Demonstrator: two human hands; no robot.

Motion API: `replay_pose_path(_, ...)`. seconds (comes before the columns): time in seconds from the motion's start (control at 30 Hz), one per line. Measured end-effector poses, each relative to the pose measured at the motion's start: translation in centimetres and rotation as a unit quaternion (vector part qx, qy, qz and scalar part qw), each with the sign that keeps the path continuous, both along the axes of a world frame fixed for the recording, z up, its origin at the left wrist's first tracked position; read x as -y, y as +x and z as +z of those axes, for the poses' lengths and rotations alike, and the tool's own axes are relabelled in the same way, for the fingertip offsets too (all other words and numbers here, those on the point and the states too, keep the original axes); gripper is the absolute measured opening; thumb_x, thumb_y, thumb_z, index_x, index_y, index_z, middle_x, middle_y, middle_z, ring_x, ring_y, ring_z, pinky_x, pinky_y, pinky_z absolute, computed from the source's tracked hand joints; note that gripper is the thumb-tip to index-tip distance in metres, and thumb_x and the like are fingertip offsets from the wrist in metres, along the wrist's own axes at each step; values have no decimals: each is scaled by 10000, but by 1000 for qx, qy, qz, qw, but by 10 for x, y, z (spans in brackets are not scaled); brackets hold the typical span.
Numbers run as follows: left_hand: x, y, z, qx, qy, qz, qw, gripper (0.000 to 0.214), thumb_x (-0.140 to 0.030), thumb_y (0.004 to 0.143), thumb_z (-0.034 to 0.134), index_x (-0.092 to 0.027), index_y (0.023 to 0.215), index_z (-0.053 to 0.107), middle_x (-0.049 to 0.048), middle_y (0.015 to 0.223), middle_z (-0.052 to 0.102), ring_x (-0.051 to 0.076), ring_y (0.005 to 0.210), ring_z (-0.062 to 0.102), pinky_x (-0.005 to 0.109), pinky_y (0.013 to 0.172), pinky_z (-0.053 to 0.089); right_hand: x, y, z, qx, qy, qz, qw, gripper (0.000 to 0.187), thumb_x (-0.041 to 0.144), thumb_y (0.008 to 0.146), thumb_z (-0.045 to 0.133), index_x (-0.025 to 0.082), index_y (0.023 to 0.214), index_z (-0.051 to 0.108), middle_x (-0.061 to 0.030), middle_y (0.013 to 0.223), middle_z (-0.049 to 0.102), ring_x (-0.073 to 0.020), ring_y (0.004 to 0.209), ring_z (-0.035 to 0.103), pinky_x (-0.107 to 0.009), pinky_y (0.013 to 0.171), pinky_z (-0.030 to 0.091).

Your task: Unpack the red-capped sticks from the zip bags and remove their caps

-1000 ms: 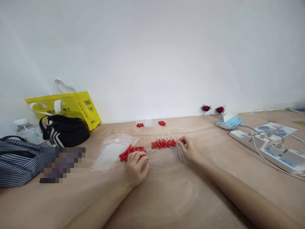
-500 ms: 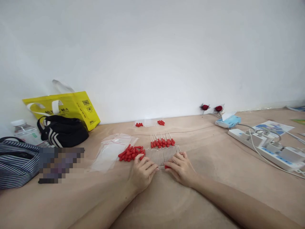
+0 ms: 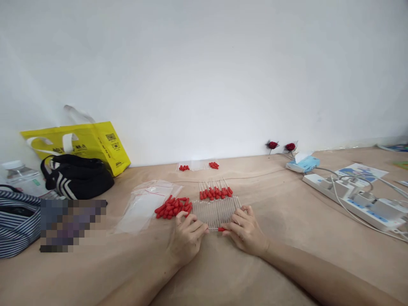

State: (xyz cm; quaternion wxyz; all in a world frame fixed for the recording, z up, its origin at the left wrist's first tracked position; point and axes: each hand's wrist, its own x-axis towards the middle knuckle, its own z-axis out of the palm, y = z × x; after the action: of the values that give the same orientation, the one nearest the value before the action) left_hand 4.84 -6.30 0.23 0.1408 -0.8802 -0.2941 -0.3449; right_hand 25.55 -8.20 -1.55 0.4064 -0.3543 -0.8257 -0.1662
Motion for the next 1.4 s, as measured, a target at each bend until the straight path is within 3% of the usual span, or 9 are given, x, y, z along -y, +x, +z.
replay_pose_path(0.47,3,-1,3,17,-8,-2,1000,201,-160,816,445,-206,676,582,-26,574,617,137,658,520,359,777,280,0,2,2,8,-53,22,998,212,265,836,430,181,717,584,-4,609,502,-137,657,406,-339,740,251)
replay_pose_path(0.7,-4,-10,2,44,-11,42,998,210,-177,836,417,-193,710,584,7,641,616,150,678,520,314,666,307,-1,14,4,-40,-79,-15,996,208,245,846,404,180,736,568,-18,657,548,-135,652,437,-337,738,273)
replay_pose_path(0.87,-12,-10,3,56,-82,81,992,207,-175,852,357,-178,789,554,32,737,598,163,701,513,294,644,372,-6,17,2,-90,-84,-44,991,166,240,847,411,190,799,563,-27,742,565,-144,712,490,-324,731,293)
replay_pose_path(1.03,-24,-11,23,71,-149,112,980,200,-136,823,360,-172,801,555,41,788,582,161,742,554,286,668,433,-12,24,1,-115,-80,-83,987,148,255,833,438,200,800,572,-22,730,559,-146,720,504,-317,728,288)
replay_pose_path(1.17,-30,-3,36,15,-195,166,967,177,-114,774,421,-168,714,579,39,726,598,166,680,574,270,611,421,-14,29,4,-129,-74,-134,980,159,277,817,460,205,751,585,0,680,561,-135,680,508,-308,730,268)
replay_pose_path(1.27,-35,7,34,-31,-221,218,950,141,-101,731,451,-162,681,567,36,648,597,179,629,575,268,570,388,-14,31,5,-141,-84,-161,973,194,287,817,450,202,697,577,7,633,569,-132,648,504,-309,726,247)
replay_pose_path(1.4,-40,17,25,-36,-242,242,939,185,-69,666,481,-159,808,558,19,582,587,191,596,583,265,543,365,-14,31,5,-146,-101,-176,968,204,301,803,459,202,669,576,5,613,587,-141,642,504,-319,730,222)
